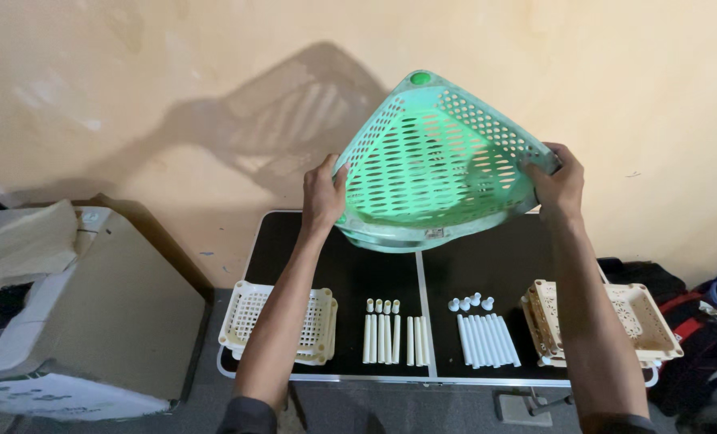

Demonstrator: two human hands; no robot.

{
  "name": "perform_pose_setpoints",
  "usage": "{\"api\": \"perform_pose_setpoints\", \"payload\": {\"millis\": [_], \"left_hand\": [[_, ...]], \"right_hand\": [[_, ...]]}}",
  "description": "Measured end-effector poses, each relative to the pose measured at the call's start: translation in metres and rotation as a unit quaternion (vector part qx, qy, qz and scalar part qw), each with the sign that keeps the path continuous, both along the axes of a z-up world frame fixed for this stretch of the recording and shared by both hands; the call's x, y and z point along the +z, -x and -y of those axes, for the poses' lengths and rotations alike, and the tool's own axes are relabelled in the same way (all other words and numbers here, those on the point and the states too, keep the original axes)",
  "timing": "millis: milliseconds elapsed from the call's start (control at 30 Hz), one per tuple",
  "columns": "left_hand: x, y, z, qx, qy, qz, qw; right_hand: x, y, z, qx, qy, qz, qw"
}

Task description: The person disassembles a green triangular plastic rack by removing its green poles, then reassembles it by inserting the poles into the rack's holes. The person handles the rack and poles repeatedly, testing fit and alignment.

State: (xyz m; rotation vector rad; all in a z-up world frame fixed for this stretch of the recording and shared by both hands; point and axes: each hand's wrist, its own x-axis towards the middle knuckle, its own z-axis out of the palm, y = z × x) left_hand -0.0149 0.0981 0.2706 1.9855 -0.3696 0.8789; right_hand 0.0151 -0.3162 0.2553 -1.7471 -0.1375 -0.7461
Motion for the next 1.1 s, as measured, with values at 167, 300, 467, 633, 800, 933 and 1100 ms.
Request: {"api": "perform_pose_setpoints", "payload": {"millis": [167,300,467,633,800,933,1100], "left_hand": [[-0.006,0.003,0.001,-0.009,0.009,-0.033,0.999],[-0.003,-0.001,0.007,0.004,-0.003,-0.067,0.998],[-0.004,-0.003,0.012,0.005,-0.009,-0.04,0.999],[0.003,-0.003,0.022,0.01,-0.028,-0.033,0.999],[0.038,-0.004,0.041,-0.016,-0.034,-0.105,0.994],[0.059,0.004,0.053,-0.183,0.059,-0.09,0.977],[0.058,0.021,0.064,-0.208,-0.143,0.173,0.952]], "right_hand": [[-0.018,-0.003,0.004,-0.05,0.022,-0.009,0.998],[-0.033,-0.012,0.01,-0.042,0.004,-0.001,0.999],[-0.05,-0.024,0.009,-0.016,-0.126,0.002,0.992],[-0.071,-0.034,0.025,0.013,-0.196,-0.014,0.98],[-0.099,-0.039,0.047,0.031,-0.249,-0.031,0.968],[-0.119,-0.036,0.075,0.07,-0.346,-0.074,0.933],[-0.146,-0.033,0.091,0.155,-0.386,-0.07,0.907]]}}
